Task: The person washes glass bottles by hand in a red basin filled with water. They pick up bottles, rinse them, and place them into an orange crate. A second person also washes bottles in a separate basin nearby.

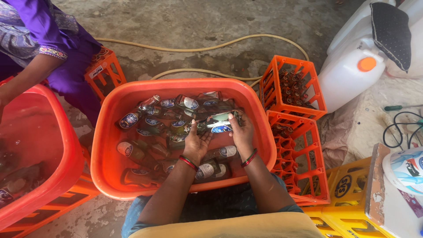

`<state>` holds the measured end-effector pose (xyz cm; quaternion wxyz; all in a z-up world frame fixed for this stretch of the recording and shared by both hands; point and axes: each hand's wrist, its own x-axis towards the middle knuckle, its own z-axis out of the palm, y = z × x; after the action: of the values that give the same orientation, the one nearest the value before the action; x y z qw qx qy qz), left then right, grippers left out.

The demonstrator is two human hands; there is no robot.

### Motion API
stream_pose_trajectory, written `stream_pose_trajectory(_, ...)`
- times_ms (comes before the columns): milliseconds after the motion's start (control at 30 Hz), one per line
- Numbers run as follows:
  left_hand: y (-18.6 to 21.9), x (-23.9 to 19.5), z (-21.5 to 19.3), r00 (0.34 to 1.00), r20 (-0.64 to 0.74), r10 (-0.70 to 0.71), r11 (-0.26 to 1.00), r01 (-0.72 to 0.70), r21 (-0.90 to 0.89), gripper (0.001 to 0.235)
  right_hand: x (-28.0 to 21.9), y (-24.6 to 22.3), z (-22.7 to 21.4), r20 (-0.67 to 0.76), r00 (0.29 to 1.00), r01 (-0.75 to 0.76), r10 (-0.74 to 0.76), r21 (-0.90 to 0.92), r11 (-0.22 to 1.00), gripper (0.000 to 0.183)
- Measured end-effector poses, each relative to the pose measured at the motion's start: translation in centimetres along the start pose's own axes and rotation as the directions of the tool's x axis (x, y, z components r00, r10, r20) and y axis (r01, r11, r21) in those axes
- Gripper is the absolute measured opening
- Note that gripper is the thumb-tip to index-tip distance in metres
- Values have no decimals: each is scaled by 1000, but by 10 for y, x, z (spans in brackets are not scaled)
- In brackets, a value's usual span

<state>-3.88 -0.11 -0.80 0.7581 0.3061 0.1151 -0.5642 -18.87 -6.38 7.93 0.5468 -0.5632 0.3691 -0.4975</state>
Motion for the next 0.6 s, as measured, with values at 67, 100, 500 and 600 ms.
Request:
stream_pose_trajectory(67,1,0,1,1000,-1,1,1000,-1,4,62,0,0,0,-13,1000,8,-9,-28,1000,40)
stream_pose_trajectory(100,1,-1,1,1000,-6,-1,1000,1,5,62,0,0,1,-21,1000,11,-12,-42,999,39)
stream_pose_trajectory(500,1,-6,5,1000,-21,-12,1000,12,11,66,1,0,1,-18,1000,8,-8,13,1000,39)
stream_pose_trajectory(600,2,-8,2,999,-45,-9,1000,9,13,69,0,3,0,-8,1000,-21,21,46,999,39)
